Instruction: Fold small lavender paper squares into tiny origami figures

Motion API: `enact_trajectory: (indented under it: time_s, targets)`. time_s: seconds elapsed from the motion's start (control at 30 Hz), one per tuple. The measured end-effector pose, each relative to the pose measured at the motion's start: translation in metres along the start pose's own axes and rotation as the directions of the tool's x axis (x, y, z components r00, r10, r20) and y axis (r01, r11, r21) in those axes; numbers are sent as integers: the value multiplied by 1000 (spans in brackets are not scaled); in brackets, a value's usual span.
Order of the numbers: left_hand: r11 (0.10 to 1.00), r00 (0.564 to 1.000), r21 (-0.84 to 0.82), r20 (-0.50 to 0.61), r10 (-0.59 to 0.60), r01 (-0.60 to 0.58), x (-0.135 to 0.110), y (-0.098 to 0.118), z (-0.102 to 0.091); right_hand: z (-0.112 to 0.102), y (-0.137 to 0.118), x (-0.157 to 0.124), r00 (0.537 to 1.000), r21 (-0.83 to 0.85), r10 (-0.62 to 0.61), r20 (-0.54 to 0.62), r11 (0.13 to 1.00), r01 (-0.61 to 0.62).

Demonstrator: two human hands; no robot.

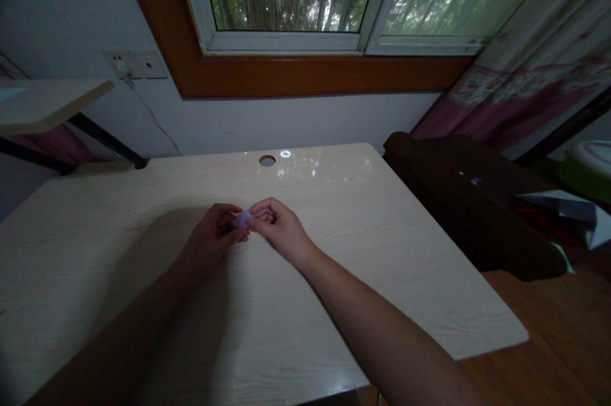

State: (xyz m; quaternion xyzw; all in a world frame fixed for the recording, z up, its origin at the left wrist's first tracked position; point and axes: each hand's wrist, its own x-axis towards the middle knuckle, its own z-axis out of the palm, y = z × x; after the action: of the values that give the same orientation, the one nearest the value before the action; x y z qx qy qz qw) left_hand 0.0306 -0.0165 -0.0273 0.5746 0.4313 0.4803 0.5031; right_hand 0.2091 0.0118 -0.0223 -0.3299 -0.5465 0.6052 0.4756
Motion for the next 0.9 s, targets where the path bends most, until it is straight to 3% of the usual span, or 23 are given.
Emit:
enact_trajectory:
  time_s: [0.43,0.7,0.9]
  targets:
    - [1000,1000,27,4,2,-2,0,1,0,-1,1,1,1000,21,16,4,1000,-16]
    - [998,1000,-60,8,-28,28,0,2,1,-1,2,0,1000,32,15,20,999,-16]
    - [995,999,-101,-45,-24,19,2,5,0,0,-4,0,999,35,38,-30,999,-37]
